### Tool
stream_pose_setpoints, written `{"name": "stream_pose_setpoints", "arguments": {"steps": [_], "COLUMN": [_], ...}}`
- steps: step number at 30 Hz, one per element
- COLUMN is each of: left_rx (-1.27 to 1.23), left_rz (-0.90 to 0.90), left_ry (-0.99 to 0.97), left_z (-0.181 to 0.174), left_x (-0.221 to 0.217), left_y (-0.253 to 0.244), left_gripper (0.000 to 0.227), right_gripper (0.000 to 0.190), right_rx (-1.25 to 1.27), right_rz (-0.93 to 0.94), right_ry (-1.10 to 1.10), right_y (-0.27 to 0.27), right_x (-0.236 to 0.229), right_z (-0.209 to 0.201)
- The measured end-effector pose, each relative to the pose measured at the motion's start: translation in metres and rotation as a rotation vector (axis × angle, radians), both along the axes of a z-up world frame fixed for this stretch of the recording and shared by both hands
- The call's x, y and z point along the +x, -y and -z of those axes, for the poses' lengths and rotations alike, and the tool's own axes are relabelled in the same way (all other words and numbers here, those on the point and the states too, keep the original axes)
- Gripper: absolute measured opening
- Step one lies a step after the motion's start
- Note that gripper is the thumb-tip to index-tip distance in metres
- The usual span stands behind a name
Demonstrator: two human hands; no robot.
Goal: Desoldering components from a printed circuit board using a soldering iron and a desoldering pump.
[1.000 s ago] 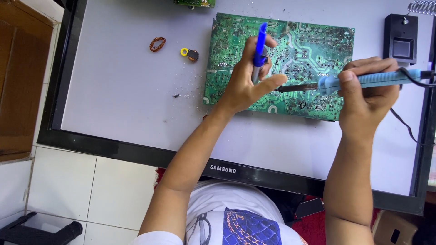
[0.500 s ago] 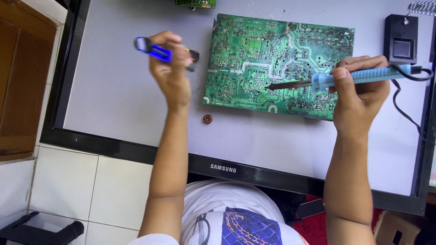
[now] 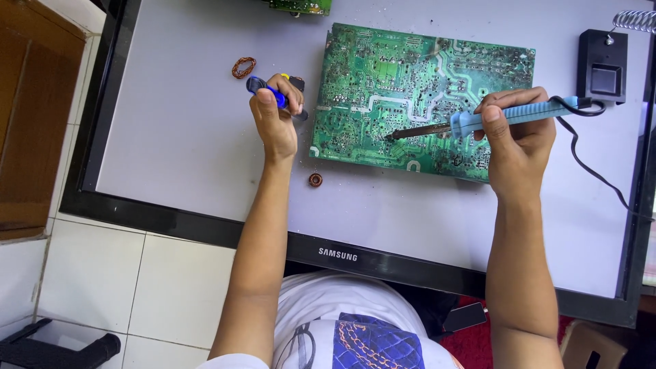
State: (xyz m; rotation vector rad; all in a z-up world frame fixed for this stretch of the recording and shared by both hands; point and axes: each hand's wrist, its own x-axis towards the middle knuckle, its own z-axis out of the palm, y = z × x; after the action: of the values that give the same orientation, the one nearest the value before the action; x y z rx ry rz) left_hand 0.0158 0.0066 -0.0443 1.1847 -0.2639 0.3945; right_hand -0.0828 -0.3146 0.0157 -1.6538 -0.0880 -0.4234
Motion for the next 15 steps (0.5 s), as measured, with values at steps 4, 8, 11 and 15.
{"name": "stream_pose_setpoints", "arguments": {"steps": [4, 8, 11, 15], "left_rx": [0.000, 0.123, 0.179, 0.219], "left_rz": [-0.003, 0.012, 0.013, 0.001], "left_ry": [-0.035, -0.063, -0.097, -0.157], "left_z": [0.000, -0.001, -0.009, -0.023], "left_x": [0.000, -0.004, -0.007, -0.012], "left_y": [-0.001, -0.004, -0.004, -0.004], "left_gripper": [0.075, 0.080, 0.076, 0.063], "right_gripper": [0.024, 0.022, 0.022, 0.025], "right_rx": [-0.015, 0.017, 0.009, -0.002], "right_rz": [-0.032, -0.045, -0.039, -0.007], "right_ry": [0.020, 0.032, 0.029, 0.010], "right_y": [0.003, 0.003, 0.004, 0.005], "right_x": [0.001, 0.000, 0.000, -0.002], "right_z": [0.003, 0.000, 0.001, 0.001]}}
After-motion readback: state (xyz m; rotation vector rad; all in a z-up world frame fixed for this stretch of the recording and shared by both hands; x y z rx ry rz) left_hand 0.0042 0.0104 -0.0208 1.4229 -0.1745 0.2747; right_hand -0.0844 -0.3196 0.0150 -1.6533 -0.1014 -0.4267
